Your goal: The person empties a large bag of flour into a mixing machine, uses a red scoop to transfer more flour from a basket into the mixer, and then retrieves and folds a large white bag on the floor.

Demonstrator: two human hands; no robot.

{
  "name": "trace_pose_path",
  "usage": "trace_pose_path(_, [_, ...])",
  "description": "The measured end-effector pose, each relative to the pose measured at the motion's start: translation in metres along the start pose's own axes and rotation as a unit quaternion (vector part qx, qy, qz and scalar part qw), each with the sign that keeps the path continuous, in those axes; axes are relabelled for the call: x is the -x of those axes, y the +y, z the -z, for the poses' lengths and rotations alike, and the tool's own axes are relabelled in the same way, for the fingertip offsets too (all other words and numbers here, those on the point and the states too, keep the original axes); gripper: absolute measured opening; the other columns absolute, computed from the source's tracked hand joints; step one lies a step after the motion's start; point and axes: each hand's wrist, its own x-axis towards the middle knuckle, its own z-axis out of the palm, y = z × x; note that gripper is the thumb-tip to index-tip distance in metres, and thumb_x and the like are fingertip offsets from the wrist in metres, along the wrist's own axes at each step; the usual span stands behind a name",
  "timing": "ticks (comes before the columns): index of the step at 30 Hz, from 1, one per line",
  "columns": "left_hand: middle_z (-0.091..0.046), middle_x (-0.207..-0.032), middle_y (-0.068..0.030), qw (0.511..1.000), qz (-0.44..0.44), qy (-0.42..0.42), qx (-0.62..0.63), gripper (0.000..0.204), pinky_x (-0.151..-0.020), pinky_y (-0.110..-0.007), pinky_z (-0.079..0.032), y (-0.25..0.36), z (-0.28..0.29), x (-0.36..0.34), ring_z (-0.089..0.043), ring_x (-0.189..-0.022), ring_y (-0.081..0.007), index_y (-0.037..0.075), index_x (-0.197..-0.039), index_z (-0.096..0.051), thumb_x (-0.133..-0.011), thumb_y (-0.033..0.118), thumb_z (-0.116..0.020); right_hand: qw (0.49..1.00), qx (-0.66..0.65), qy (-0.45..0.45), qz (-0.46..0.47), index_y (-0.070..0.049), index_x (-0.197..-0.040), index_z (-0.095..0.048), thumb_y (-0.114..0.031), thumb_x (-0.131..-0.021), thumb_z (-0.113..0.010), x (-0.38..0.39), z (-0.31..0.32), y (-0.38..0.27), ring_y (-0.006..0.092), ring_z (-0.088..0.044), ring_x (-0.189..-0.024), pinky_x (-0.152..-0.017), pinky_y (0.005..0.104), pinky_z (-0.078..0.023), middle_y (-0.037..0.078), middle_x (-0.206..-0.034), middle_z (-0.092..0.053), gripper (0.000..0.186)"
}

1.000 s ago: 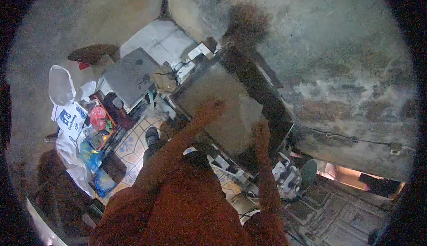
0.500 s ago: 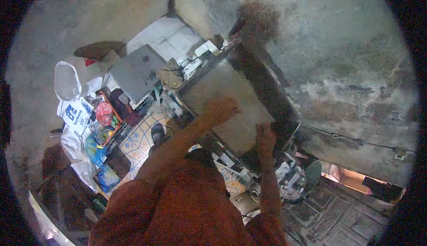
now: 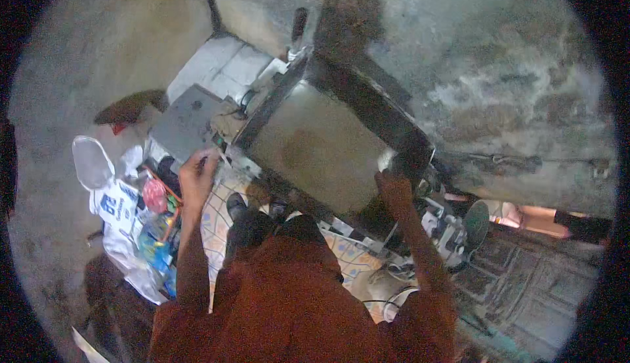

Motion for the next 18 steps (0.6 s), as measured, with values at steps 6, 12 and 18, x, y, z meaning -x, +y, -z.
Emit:
trace_pose_path(6, [-0.067, -0.085, -0.016, 0.945, 0.154, -0.012, -0.29, 0.017, -0.07, -0.039, -0.049, -0.153, 0.095, 0.132, -0.065, -0.078, -0.0307, 0.001, -0.093, -0.064, -0.087, 0.016, -0.06, 0.99, 0.024, -0.106, -0.086, -0.008, -0.097, -0.06, -0.014, -0.082, -0.054, -0.009, 0.007, -0.018, 0.0293, -0.067, -0.078, -0.063, 0.0398, -0.054, 0.014, -0.085, -0.064, 0.017])
trace_pose_path(12, [-0.065, -0.086, -0.0166, 0.915, -0.004, -0.236, -0.326, 0.027, -0.065, -0.039, -0.05, -0.281, 0.133, 0.36, -0.063, -0.074, -0.0289, 0.003, -0.092, -0.066, -0.081, 0.027, -0.06, 0.991, 0.009, -0.111, -0.081, -0.005, -0.086, -0.062, -0.022, -0.084, -0.056, -0.021, -0.046, -0.003, 0.0316, -0.066, -0.075, -0.068, 0.0434, -0.052, 0.015, -0.083, -0.066, 0.018])
trace_pose_path(18, [-0.067, -0.082, -0.0083, 0.878, 0.469, -0.039, 0.091, 0.032, -0.046, -0.032, -0.049, -0.268, 0.078, 0.466, -0.064, -0.06, -0.0174, 0.003, -0.096, -0.068, -0.083, 0.031, -0.059, 0.937, -0.321, 0.089, -0.107, -0.001, -0.085, -0.064, -0.021, -0.09, -0.057, -0.08, -0.025, 0.011, 0.0162, -0.056, -0.061, -0.062, 0.0306, -0.045, 0.008, -0.072, -0.062, 0.022])
